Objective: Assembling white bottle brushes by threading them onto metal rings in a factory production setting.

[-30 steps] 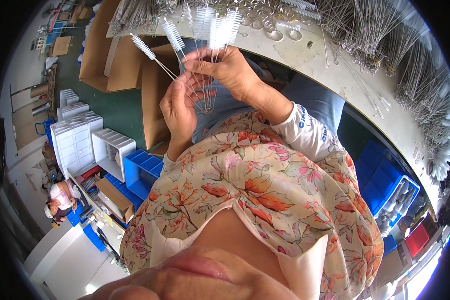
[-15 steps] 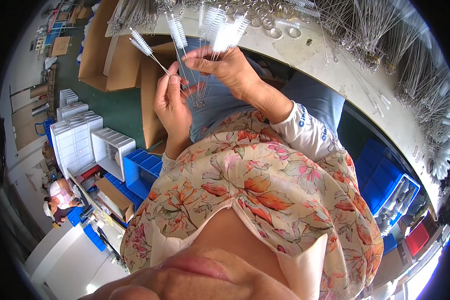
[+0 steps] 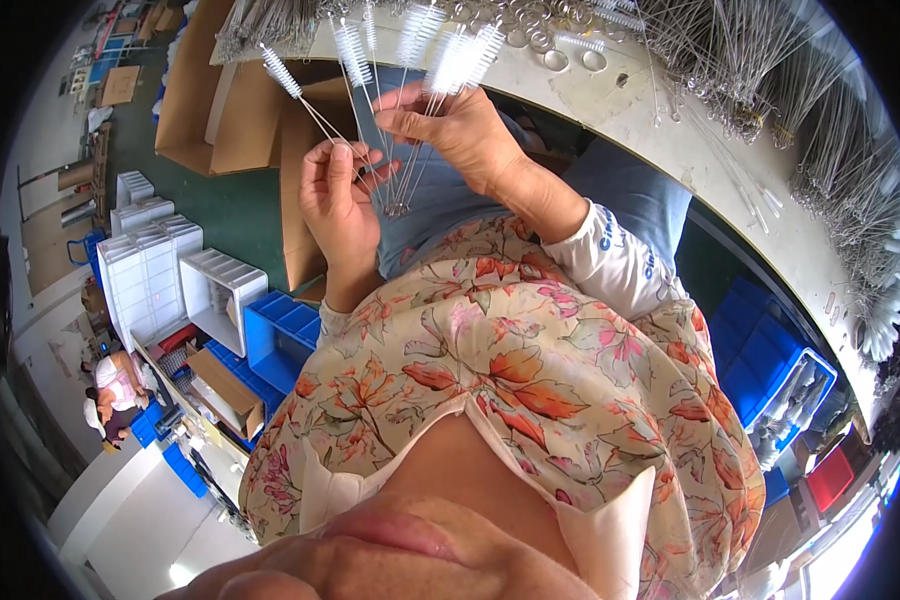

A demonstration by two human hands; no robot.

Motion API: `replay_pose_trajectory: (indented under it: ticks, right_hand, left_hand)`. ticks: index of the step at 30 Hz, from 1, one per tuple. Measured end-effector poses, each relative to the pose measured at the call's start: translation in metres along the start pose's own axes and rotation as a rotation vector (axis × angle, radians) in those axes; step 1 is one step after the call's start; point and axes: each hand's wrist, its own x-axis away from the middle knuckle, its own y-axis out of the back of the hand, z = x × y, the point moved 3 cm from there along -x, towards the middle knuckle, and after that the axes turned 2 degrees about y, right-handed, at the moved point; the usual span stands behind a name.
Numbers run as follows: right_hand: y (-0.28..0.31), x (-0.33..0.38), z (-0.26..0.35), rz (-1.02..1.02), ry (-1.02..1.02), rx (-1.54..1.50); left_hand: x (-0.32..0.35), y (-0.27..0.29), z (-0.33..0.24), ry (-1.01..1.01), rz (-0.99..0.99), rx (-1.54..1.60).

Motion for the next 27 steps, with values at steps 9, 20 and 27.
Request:
replay_pose_trajectory:
  ticks: [9,20,27]
  right_hand:
    - [0.003,0.0,0.002,-0.081,0.039,-0.042]
    - [-0.005,0.004,0.007,0.001,0.187,0.016]
    - [-0.022,-0.003,0.013,0.209,0.21,0.011]
  left_hand:
    - [-0.002,0.004,-0.002,0.012,-0.016,0.0]
    - [0.002,0.028,0.008,-0.051,-0.166,0.237]
    - [0.033,0.077,0.041,0.561,0.065,0.134]
